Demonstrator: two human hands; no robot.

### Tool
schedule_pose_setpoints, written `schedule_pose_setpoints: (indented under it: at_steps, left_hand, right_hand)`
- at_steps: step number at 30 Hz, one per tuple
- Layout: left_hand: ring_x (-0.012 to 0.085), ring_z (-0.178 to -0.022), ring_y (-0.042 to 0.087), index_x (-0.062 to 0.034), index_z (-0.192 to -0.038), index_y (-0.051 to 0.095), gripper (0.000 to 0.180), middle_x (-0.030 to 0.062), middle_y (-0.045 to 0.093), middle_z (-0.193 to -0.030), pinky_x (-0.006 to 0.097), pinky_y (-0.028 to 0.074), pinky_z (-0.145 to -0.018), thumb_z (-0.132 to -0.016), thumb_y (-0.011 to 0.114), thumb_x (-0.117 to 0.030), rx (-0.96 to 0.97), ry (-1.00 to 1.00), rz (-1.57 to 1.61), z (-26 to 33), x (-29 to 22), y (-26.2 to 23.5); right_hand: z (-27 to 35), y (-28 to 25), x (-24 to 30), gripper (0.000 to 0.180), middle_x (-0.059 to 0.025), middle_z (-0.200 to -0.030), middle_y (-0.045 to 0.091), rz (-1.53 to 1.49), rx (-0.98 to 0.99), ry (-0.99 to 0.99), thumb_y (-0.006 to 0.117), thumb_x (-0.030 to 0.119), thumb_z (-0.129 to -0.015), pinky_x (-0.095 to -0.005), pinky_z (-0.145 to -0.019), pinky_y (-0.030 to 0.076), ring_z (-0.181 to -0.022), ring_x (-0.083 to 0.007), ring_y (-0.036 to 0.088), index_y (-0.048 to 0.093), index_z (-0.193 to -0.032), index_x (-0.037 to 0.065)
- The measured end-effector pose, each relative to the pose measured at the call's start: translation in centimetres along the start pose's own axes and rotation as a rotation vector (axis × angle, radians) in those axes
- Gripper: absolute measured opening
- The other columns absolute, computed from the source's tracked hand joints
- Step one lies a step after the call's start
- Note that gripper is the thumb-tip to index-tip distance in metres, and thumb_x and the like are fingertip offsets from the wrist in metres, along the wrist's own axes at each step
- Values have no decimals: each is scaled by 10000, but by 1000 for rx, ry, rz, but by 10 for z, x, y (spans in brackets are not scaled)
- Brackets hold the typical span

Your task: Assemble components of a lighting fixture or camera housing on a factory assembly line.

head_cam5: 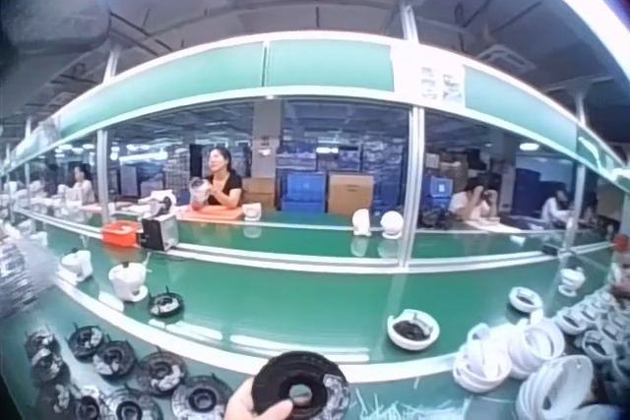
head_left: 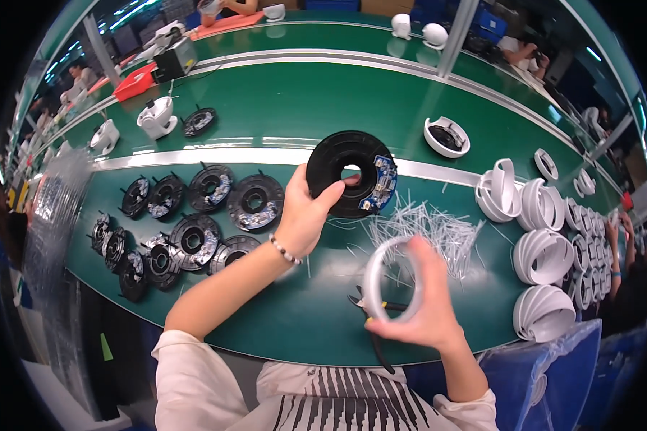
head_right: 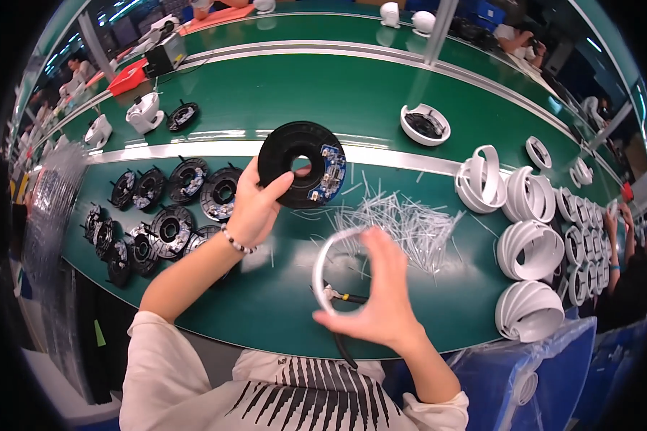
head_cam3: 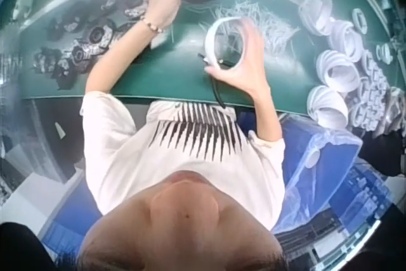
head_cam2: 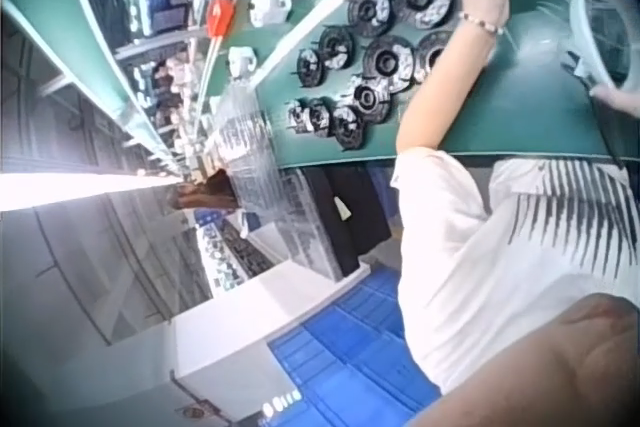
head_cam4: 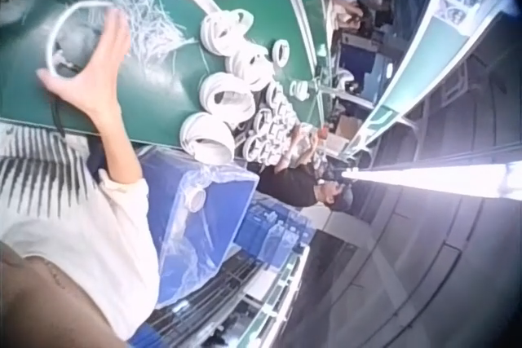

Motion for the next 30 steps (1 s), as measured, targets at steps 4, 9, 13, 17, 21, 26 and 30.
schedule_pose_setpoints:
  at_steps: [4, 9, 13, 17, 21, 26, 30]
  left_hand:
    - [160, -1018, 492, 11, -1169, 295, 415, 109, 476, -1111, 289, 409, -879, -802, 486, 39, 7, -2, -1, 24, 34, 10]
    - [216, -1162, 374, -64, -1294, 189, 633, 102, 361, -1253, 354, 286, -978, -756, 516, -3, 216, 1, -6, 47, 47, 29]
    - [268, -1170, 368, -73, -1319, 182, 699, 119, 347, -1276, 411, 262, -991, -711, 515, -165, 467, -292, 344, 42, 29, 20]
    - [283, -1138, 399, -55, -1262, 334, 653, 136, 418, -1225, 442, 275, -982, -833, 302, -547, 358, -677, 616, 29, 27, 17]
    - [280, -1089, 440, -73, -1213, 386, 540, 128, 455, -1181, 439, 343, -935, -860, 313, -475, 180, -640, 472, 20, 34, 18]
    - [277, -1068, 457, -75, -1188, 412, 469, 114, 468, -1170, 462, 374, -900, -867, 327, -406, 176, -726, 527, 21, 40, 13]
    - [244, -1065, 464, -54, -1181, 420, 443, 111, 472, -1167, 392, 374, -919, -880, 306, -359, 142, -603, 485, 27, 47, 15]
  right_hand:
    - [-29, -8, -13, 1007, -166, -1251, 253, -812, -447, 134, 760, 125, -552, -372, -846, 437, -1102, -275, 413, 99, -1307, 39]
    - [-48, 18, -21, 1138, -211, -1206, 288, -641, -397, 176, 829, 261, -482, -362, -970, 283, -1130, -282, 348, 97, -1298, -42]
    - [-47, 18, -31, 1175, -216, -1260, 253, -719, -336, 144, 840, 276, -454, -364, -977, 275, -1161, -281, 327, 90, -1305, -29]
    - [-46, 23, -37, 1207, -173, -1353, 163, -620, -184, 36, 848, 161, -416, -386, -959, 334, -1214, -270, 289, 71, -1333, 49]
    - [-46, 25, -39, 1217, -192, -1355, 156, -599, -194, 35, 853, 186, -412, -373, -965, 320, -1215, -271, 292, 72, -1334, 45]
    - [-44, 23, -32, 1192, -196, -1336, 204, -505, -245, 29, 852, 231, -407, -359, -975, 295, -1208, -264, 297, 118, -1324, 27]
    - [-41, 27, -18, 1148, -211, -1324, 220, -246, -288, -24, 835, 328, -421, -401, -973, 268, -1197, -309, 292, 174, -1301, 3]
Point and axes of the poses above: each hand's wrist, its own z-axis away from the middle knuckle, its own y-axis out of the palm, x = y × z, the point moved 2 cm from there along -z, towards the middle knuckle
